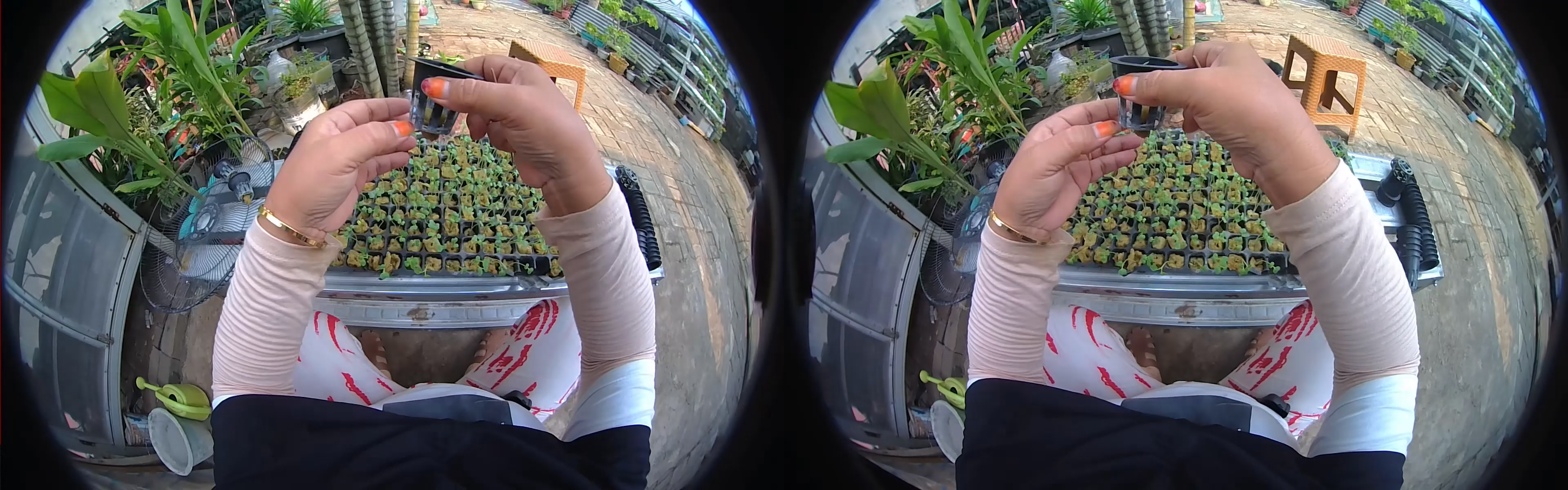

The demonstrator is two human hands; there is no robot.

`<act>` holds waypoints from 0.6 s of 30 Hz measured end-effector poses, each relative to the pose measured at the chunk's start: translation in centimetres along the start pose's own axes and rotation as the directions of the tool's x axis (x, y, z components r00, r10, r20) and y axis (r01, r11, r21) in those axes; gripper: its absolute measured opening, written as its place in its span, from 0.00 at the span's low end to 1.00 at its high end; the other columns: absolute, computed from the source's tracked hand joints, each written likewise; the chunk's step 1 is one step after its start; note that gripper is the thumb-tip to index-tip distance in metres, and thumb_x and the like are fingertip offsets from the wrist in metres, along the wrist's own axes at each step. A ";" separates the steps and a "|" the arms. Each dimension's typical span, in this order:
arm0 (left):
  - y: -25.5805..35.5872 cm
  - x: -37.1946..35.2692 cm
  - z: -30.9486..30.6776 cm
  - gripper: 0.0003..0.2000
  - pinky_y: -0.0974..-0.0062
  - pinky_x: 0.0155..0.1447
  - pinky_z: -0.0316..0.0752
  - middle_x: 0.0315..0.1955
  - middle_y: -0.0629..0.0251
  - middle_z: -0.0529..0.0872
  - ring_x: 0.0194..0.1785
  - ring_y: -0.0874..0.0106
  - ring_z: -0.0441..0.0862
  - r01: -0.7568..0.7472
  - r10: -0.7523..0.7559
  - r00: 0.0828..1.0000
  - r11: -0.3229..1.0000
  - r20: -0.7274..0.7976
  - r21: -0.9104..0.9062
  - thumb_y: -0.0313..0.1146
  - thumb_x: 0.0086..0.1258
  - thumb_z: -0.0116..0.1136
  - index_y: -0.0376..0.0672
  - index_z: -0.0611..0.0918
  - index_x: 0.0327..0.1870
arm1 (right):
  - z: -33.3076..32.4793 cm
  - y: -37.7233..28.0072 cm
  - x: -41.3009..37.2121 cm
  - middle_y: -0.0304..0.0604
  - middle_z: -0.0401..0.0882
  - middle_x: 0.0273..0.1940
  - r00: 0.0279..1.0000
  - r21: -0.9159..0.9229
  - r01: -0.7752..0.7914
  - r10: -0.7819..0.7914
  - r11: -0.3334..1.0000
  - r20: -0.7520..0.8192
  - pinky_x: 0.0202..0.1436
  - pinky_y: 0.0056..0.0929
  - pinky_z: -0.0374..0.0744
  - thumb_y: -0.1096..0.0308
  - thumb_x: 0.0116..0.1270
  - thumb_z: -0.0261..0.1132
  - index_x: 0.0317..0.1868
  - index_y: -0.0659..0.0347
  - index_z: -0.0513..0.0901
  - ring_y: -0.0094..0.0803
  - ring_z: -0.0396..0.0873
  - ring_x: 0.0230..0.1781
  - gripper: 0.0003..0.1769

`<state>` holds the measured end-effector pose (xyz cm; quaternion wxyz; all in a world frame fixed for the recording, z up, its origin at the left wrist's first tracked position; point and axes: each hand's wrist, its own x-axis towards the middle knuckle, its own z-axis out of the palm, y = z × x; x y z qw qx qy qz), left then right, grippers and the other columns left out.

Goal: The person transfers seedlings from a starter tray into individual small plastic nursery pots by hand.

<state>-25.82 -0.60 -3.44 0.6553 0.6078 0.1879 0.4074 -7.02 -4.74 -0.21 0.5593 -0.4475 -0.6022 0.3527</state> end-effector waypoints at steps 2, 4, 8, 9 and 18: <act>2.5 -1.0 -2.0 0.23 0.74 0.53 0.75 0.47 0.58 0.78 0.49 0.71 0.78 -0.102 0.110 0.993 0.983 -0.046 0.155 0.28 0.64 0.55 0.29 0.66 0.59 | 2.2 -0.4 1.7 0.34 0.75 0.25 0.991 0.014 0.019 -0.021 1.000 0.130 0.19 0.12 0.61 0.58 0.49 0.73 0.38 0.67 0.79 0.15 0.69 0.19 0.23; 5.1 -2.3 -3.9 0.25 0.77 0.52 0.75 0.48 0.59 0.78 0.48 0.74 0.78 -0.126 0.154 0.985 0.948 -0.075 0.291 0.27 0.62 0.59 0.29 0.66 0.59 | 5.5 -1.5 2.8 0.35 0.75 0.24 0.984 0.009 0.020 -0.021 1.000 0.177 0.19 0.13 0.61 0.58 0.49 0.73 0.37 0.68 0.79 0.16 0.69 0.19 0.23; 7.7 -4.7 -9.2 0.18 0.81 0.48 0.74 0.42 0.67 0.81 0.44 0.80 0.78 -0.013 0.145 0.963 0.867 -0.228 0.499 0.27 0.63 0.59 0.35 0.73 0.53 | 12.9 -1.2 6.7 0.39 0.77 0.23 0.956 -0.064 0.052 -0.031 0.997 0.292 0.20 0.21 0.65 0.59 0.48 0.72 0.29 0.67 0.82 0.23 0.70 0.19 0.18; 8.0 -5.4 -10.5 0.18 0.81 0.48 0.74 0.42 0.67 0.81 0.44 0.80 0.78 -0.008 0.151 0.958 0.864 -0.245 0.504 0.27 0.63 0.59 0.35 0.73 0.53 | 14.6 -1.4 6.9 0.41 0.78 0.24 0.953 -0.083 0.060 -0.032 0.995 0.300 0.20 0.24 0.65 0.60 0.46 0.71 0.27 0.66 0.83 0.26 0.71 0.20 0.16; 2.7 -10.5 -22.0 0.10 0.74 0.45 0.75 0.36 0.68 0.80 0.37 0.75 0.77 0.360 -0.197 0.810 0.910 -0.553 0.204 0.27 0.63 0.57 0.37 0.77 0.44 | 28.0 6.0 11.3 0.49 0.80 0.21 0.884 -0.376 0.020 0.159 0.926 0.439 0.27 0.29 0.78 0.61 0.42 0.69 0.22 0.67 0.83 0.33 0.78 0.17 0.15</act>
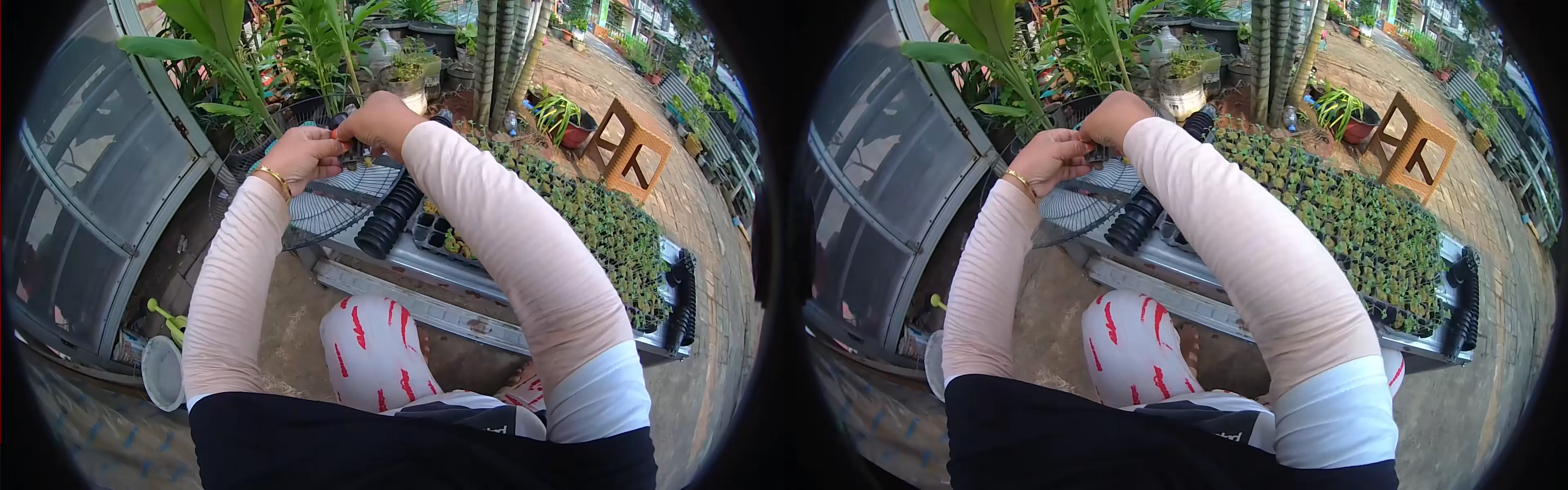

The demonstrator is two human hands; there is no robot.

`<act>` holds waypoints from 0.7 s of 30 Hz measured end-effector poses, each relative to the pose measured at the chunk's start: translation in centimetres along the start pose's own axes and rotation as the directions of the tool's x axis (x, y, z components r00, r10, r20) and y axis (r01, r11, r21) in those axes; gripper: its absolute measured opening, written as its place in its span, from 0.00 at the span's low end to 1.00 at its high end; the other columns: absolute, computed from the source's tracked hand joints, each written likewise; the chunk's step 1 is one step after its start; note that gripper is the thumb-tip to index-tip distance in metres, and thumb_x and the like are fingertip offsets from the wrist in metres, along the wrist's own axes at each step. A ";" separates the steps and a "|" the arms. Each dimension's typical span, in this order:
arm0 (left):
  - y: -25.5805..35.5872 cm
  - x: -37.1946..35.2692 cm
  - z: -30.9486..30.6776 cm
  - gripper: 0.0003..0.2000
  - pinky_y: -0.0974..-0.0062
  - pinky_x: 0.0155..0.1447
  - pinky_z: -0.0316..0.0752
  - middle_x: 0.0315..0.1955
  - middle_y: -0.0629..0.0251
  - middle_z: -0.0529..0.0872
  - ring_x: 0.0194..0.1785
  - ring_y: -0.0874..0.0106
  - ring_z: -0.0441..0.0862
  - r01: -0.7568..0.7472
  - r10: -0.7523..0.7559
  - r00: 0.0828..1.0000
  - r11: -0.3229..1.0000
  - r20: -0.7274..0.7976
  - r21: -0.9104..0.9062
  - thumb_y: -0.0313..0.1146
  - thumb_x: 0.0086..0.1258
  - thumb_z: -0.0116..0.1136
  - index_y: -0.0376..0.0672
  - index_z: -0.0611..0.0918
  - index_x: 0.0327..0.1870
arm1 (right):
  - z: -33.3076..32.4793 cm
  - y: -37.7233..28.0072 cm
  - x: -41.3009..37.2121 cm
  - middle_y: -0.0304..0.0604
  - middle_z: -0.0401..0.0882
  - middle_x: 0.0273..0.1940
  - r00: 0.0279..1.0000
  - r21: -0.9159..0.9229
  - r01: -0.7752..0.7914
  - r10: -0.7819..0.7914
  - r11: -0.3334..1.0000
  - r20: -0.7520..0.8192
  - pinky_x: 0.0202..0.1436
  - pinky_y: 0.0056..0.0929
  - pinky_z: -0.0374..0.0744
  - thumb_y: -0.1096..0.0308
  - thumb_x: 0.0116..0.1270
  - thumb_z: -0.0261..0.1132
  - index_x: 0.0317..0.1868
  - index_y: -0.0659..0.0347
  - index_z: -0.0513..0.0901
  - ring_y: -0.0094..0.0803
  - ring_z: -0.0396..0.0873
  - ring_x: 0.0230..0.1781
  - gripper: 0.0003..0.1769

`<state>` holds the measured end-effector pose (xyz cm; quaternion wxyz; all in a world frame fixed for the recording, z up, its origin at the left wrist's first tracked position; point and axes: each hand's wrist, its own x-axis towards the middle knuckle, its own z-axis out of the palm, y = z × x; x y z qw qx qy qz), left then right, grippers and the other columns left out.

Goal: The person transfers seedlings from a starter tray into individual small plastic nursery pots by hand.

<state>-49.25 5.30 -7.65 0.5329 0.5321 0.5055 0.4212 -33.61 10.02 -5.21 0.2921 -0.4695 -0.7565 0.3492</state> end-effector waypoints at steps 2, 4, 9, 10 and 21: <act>-1.7 0.7 -0.6 0.10 0.73 0.45 0.75 0.36 0.68 0.80 0.36 0.74 0.77 0.075 -0.074 0.997 0.997 0.004 -0.020 0.28 0.63 0.57 0.37 0.77 0.44 | 1.6 0.7 0.5 0.51 0.82 0.28 0.994 -0.158 -0.092 0.100 0.983 0.046 0.34 0.30 0.80 0.59 0.45 0.68 0.28 0.66 0.84 0.37 0.82 0.26 0.17; -3.0 1.6 -0.4 0.09 0.71 0.44 0.75 0.34 0.69 0.80 0.34 0.73 0.77 0.151 -0.151 0.988 0.988 0.016 -0.024 0.29 0.63 0.57 0.37 0.78 0.42 | 2.2 1.4 0.8 0.50 0.81 0.25 0.996 -0.230 -0.061 0.073 0.971 0.046 0.27 0.31 0.77 0.61 0.44 0.69 0.24 0.69 0.83 0.36 0.80 0.21 0.16; -4.3 3.5 0.3 0.07 0.74 0.38 0.76 0.31 0.68 0.80 0.29 0.75 0.77 0.252 -0.247 0.968 0.952 -0.052 0.172 0.30 0.60 0.61 0.38 0.80 0.35 | 1.7 1.7 0.2 0.51 0.81 0.43 0.984 -0.432 -0.127 0.167 0.893 0.055 0.47 0.33 0.77 0.54 0.49 0.69 0.38 0.61 0.85 0.43 0.80 0.45 0.20; -4.3 3.7 0.6 0.08 0.76 0.35 0.76 0.29 0.67 0.80 0.27 0.75 0.77 0.274 -0.257 0.961 0.930 -0.100 0.244 0.31 0.59 0.62 0.37 0.80 0.34 | 1.7 2.0 0.4 0.51 0.81 0.43 0.984 -0.433 -0.132 0.172 0.892 0.054 0.47 0.33 0.77 0.54 0.49 0.69 0.38 0.61 0.85 0.43 0.80 0.45 0.20; -4.1 3.7 1.3 0.13 0.81 0.25 0.76 0.22 0.64 0.80 0.20 0.77 0.76 0.332 -0.259 0.942 0.804 -0.212 0.494 0.36 0.56 0.67 0.34 0.80 0.30 | 0.8 2.3 -0.4 0.51 0.80 0.24 0.998 -0.375 -0.009 0.033 0.927 0.060 0.26 0.30 0.78 0.58 0.49 0.70 0.27 0.74 0.81 0.35 0.80 0.18 0.21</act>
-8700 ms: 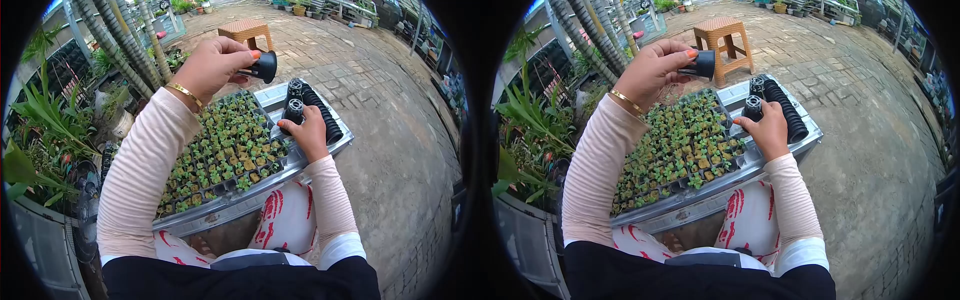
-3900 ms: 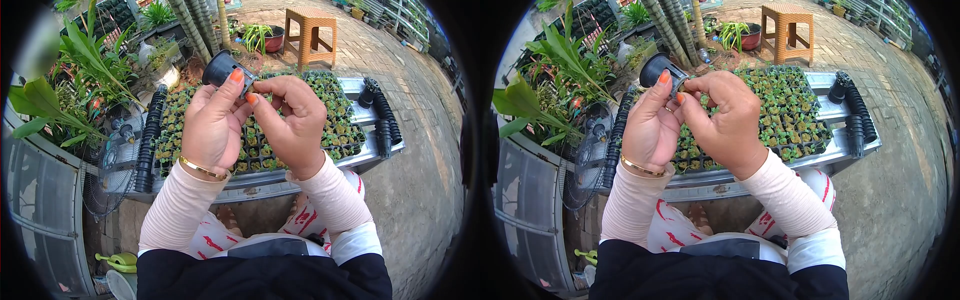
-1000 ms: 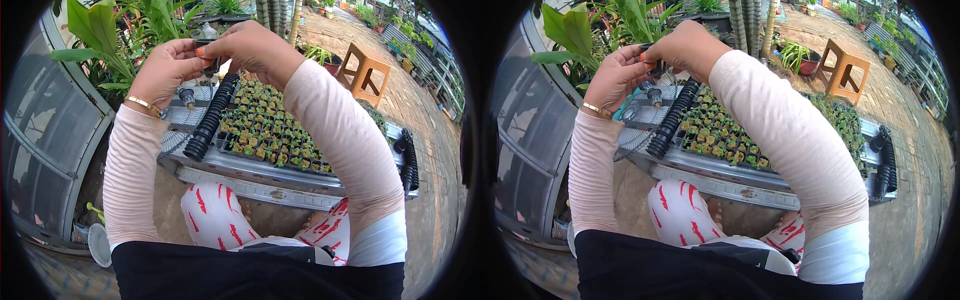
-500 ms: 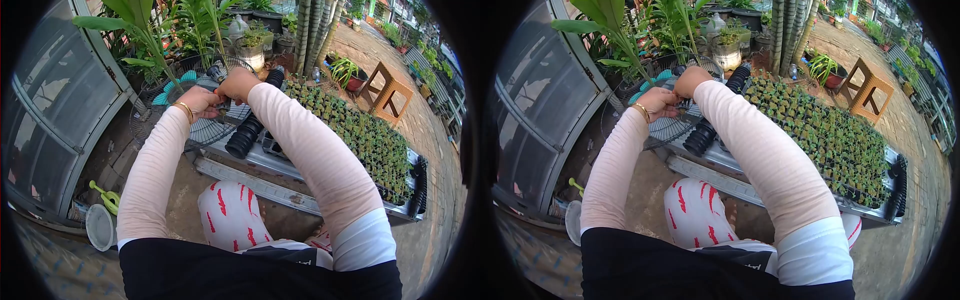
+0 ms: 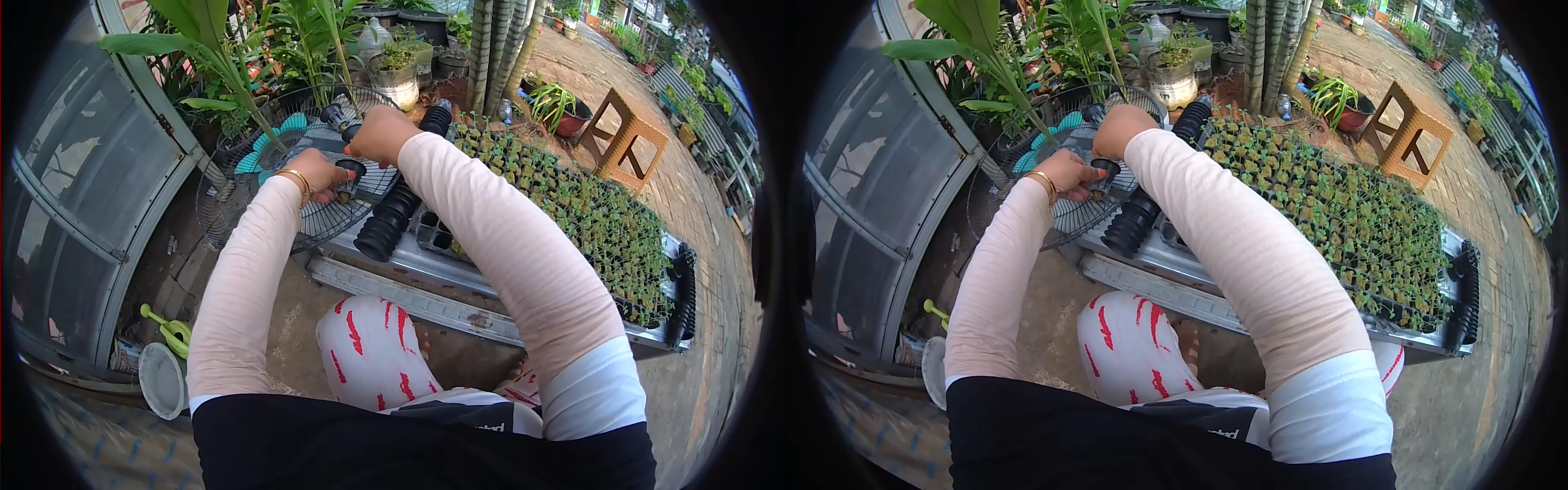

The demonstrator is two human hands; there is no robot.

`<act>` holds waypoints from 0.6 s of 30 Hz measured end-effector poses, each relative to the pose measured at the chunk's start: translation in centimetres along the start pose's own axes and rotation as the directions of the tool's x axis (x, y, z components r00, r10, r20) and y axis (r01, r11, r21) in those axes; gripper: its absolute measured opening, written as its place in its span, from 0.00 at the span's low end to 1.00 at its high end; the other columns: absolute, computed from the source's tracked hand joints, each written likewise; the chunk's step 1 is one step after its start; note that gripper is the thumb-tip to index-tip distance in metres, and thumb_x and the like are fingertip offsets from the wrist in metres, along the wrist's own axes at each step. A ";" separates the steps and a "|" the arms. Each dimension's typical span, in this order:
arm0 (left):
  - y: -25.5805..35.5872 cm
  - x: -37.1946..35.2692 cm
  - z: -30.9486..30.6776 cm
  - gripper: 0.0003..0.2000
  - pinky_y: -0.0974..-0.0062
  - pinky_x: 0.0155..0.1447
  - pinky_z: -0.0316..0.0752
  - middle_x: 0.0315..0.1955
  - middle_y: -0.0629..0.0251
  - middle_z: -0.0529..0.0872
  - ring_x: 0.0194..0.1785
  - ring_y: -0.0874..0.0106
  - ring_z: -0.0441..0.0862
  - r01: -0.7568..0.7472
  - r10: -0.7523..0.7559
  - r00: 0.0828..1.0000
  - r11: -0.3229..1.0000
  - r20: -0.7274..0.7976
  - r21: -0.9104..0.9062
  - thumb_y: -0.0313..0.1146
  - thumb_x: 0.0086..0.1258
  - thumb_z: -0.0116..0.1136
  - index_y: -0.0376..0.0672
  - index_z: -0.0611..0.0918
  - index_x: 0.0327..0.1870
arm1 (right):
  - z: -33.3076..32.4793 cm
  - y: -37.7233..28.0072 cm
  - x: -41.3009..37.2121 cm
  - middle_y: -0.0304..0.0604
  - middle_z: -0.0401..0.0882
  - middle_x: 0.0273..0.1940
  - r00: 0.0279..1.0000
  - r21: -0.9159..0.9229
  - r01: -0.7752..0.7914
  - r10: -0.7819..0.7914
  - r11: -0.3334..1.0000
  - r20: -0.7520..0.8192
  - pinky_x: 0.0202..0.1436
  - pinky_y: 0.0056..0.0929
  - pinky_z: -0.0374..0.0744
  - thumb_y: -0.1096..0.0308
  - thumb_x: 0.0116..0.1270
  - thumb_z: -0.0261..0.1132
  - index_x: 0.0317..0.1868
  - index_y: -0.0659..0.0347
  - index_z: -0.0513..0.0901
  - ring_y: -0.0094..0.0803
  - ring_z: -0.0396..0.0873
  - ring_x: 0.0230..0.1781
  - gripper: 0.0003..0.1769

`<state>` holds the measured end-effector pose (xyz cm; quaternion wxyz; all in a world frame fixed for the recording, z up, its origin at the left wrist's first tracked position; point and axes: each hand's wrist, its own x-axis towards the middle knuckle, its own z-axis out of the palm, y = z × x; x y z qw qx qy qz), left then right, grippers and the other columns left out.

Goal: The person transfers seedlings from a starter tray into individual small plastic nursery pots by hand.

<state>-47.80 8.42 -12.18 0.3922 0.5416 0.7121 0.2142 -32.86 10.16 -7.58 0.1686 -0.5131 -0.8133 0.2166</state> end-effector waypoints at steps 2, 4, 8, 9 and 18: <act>0.6 0.2 -0.5 0.14 0.81 0.24 0.75 0.20 0.63 0.79 0.19 0.77 0.76 -0.038 0.056 0.994 0.982 -0.094 0.183 0.37 0.56 0.67 0.32 0.80 0.31 | -0.9 0.1 -0.7 0.52 0.80 0.24 1.000 -0.027 -0.004 0.003 1.000 -0.030 0.29 0.31 0.79 0.57 0.49 0.70 0.27 0.73 0.82 0.37 0.81 0.21 0.22; 1.5 0.4 -0.9 0.15 0.80 0.24 0.73 0.19 0.64 0.79 0.18 0.76 0.75 -0.140 0.181 0.976 0.946 -0.118 0.292 0.37 0.57 0.66 0.30 0.80 0.33 | -1.6 0.8 -1.4 0.53 0.81 0.25 0.998 -0.055 -0.019 0.016 0.998 -0.067 0.32 0.33 0.79 0.56 0.49 0.70 0.27 0.73 0.82 0.40 0.81 0.24 0.22; 4.6 0.1 1.2 0.19 0.70 0.43 0.75 0.31 0.50 0.84 0.34 0.60 0.82 -0.461 0.523 0.801 0.849 -0.291 0.259 0.40 0.51 0.67 0.30 0.82 0.36 | -4.1 3.7 -4.5 0.56 0.80 0.28 0.968 -0.128 0.044 -0.074 0.991 -0.242 0.38 0.38 0.77 0.53 0.48 0.70 0.28 0.67 0.84 0.49 0.80 0.32 0.21; 6.3 -0.8 2.2 0.19 0.71 0.44 0.75 0.33 0.50 0.84 0.37 0.62 0.83 -0.506 0.567 0.785 0.819 -0.249 0.270 0.39 0.52 0.67 0.31 0.82 0.38 | -5.1 4.6 -5.7 0.56 0.80 0.28 0.956 -0.143 0.041 -0.080 0.989 -0.284 0.39 0.38 0.77 0.54 0.48 0.69 0.27 0.66 0.84 0.49 0.80 0.32 0.20; 20.7 -7.5 16.7 0.21 0.72 0.41 0.74 0.32 0.53 0.84 0.35 0.65 0.81 -0.799 0.784 0.597 0.599 0.171 0.043 0.42 0.53 0.66 0.30 0.81 0.38 | -18.5 14.5 -21.8 0.47 0.81 0.25 0.812 -0.084 -0.328 0.236 0.941 -0.534 0.28 0.28 0.76 0.61 0.51 0.70 0.34 0.67 0.83 0.31 0.78 0.23 0.17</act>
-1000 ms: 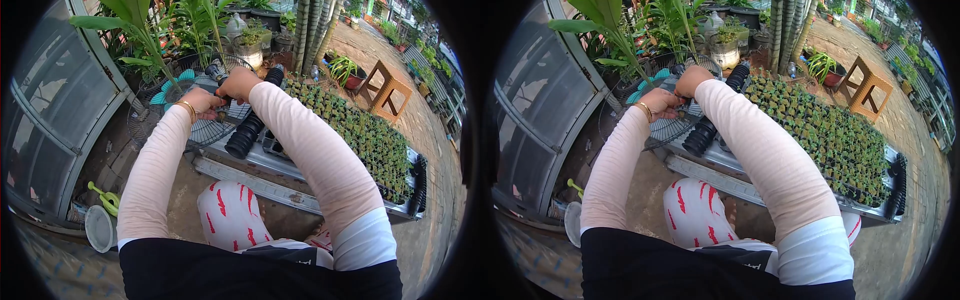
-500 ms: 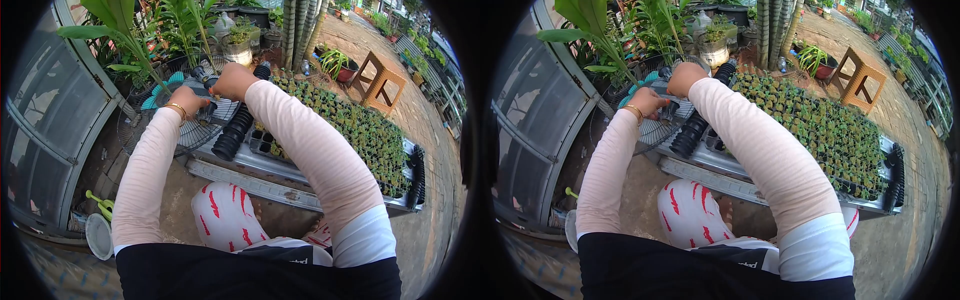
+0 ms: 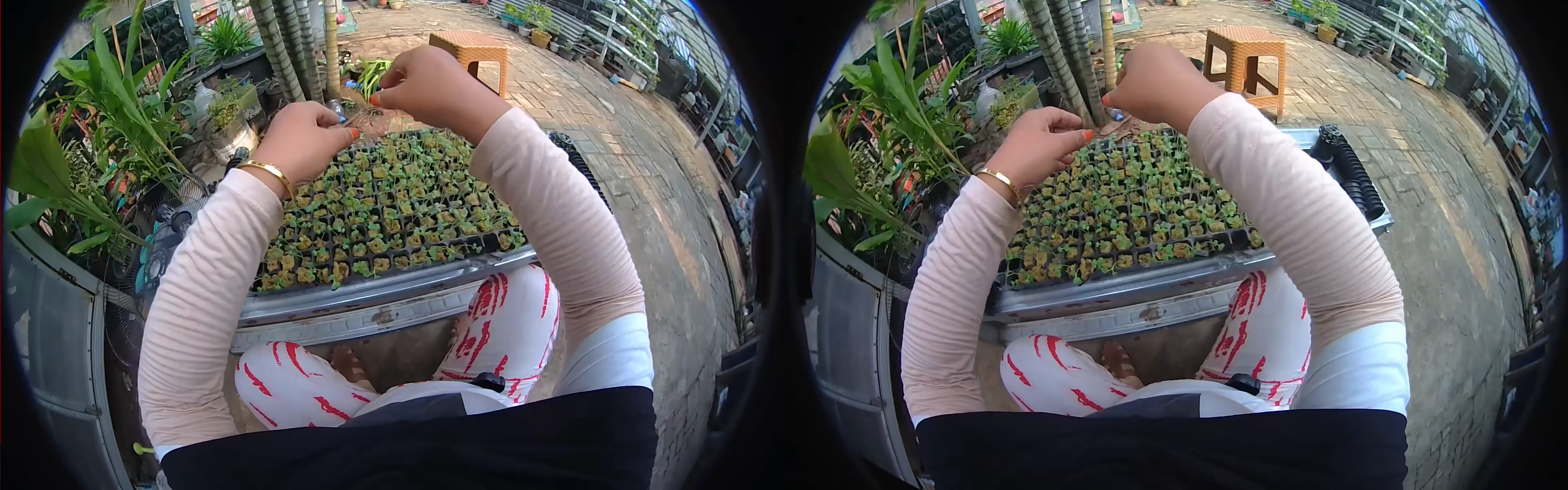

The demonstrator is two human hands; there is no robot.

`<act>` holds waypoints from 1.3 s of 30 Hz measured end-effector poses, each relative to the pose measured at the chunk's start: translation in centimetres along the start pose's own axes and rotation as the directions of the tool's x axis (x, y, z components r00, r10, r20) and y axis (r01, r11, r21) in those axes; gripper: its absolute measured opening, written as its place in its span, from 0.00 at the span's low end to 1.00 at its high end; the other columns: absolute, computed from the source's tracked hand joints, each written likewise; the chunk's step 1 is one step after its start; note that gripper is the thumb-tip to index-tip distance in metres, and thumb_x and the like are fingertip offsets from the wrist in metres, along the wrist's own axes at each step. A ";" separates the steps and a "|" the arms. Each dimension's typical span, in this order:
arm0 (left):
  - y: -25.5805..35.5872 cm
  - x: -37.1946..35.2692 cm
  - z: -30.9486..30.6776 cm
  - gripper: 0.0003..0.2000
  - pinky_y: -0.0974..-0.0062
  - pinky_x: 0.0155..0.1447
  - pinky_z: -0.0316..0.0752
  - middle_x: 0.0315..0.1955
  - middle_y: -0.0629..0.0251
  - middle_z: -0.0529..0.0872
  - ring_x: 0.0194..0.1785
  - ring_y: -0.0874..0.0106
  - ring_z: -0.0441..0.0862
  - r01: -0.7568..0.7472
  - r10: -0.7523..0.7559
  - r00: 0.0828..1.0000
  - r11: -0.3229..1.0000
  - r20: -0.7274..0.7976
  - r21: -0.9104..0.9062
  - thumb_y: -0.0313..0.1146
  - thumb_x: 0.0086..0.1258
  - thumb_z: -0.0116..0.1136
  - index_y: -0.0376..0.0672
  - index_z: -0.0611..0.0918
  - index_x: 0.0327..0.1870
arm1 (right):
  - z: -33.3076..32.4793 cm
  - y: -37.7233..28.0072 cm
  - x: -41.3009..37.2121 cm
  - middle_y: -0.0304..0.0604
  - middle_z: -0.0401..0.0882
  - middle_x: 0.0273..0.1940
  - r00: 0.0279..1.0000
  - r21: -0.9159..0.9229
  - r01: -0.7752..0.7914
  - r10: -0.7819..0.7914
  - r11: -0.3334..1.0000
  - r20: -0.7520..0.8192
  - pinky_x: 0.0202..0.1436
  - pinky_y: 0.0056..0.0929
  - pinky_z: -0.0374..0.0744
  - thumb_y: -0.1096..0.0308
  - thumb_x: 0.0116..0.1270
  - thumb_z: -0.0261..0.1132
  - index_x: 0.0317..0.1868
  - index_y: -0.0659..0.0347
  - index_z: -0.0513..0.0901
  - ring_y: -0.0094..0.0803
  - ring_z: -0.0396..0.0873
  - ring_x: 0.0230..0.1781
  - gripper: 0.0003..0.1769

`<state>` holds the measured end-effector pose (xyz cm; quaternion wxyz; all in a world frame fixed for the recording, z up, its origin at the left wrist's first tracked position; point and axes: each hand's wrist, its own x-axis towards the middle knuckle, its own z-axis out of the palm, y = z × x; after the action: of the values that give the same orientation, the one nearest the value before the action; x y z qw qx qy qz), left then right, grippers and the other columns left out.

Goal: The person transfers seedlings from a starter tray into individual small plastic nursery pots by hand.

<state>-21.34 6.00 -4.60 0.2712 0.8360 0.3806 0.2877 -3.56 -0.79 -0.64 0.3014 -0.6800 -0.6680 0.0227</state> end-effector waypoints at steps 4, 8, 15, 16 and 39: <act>7.5 2.5 7.0 0.16 0.79 0.32 0.73 0.29 0.62 0.83 0.28 0.79 0.77 -0.140 0.127 0.972 0.989 0.199 0.050 0.36 0.58 0.64 0.30 0.80 0.39 | -7.4 8.7 -4.4 0.45 0.78 0.21 0.982 -0.021 -0.155 0.152 0.988 -0.114 0.25 0.29 0.76 0.61 0.50 0.70 0.29 0.67 0.82 0.31 0.77 0.19 0.16; 13.5 3.8 13.1 0.19 0.68 0.46 0.75 0.34 0.51 0.84 0.39 0.58 0.82 -0.312 0.257 0.914 0.940 0.314 0.137 0.46 0.54 0.64 0.36 0.85 0.33 | -11.8 14.7 -10.1 0.36 0.74 0.20 0.917 -0.173 -0.398 0.388 0.901 -0.089 0.19 0.21 0.69 0.65 0.54 0.68 0.28 0.66 0.79 0.21 0.71 0.17 0.11; 19.1 4.8 24.5 0.14 0.67 0.45 0.74 0.32 0.51 0.83 0.38 0.57 0.81 -0.488 0.343 0.801 0.848 0.490 0.205 0.38 0.55 0.64 0.35 0.83 0.34 | -9.0 17.9 -20.2 0.55 0.80 0.34 0.855 -0.341 -0.518 0.494 0.785 -0.160 0.40 0.39 0.75 0.60 0.47 0.72 0.37 0.68 0.76 0.50 0.79 0.37 0.23; 19.3 4.7 25.8 0.11 0.66 0.44 0.74 0.31 0.50 0.83 0.38 0.56 0.81 -0.534 0.360 0.774 0.814 0.521 0.229 0.36 0.56 0.63 0.36 0.83 0.32 | -8.0 18.1 -20.9 0.56 0.80 0.34 0.841 -0.360 -0.538 0.515 0.762 -0.166 0.40 0.41 0.76 0.61 0.47 0.72 0.39 0.69 0.74 0.50 0.79 0.38 0.24; 18.5 7.3 31.7 0.18 0.68 0.44 0.74 0.32 0.48 0.82 0.40 0.57 0.81 -0.571 0.159 0.736 0.667 0.658 0.478 0.45 0.60 0.62 0.35 0.84 0.33 | -2.1 19.5 -22.5 0.58 0.76 0.34 0.856 -0.146 -0.498 0.458 0.855 -0.240 0.41 0.43 0.76 0.72 0.48 0.67 0.39 0.66 0.67 0.54 0.78 0.35 0.20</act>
<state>13.37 -6.05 -11.91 -0.0055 0.9822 0.1724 -0.0743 12.44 -20.84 -15.87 0.2797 -0.8509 -0.4430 -0.0383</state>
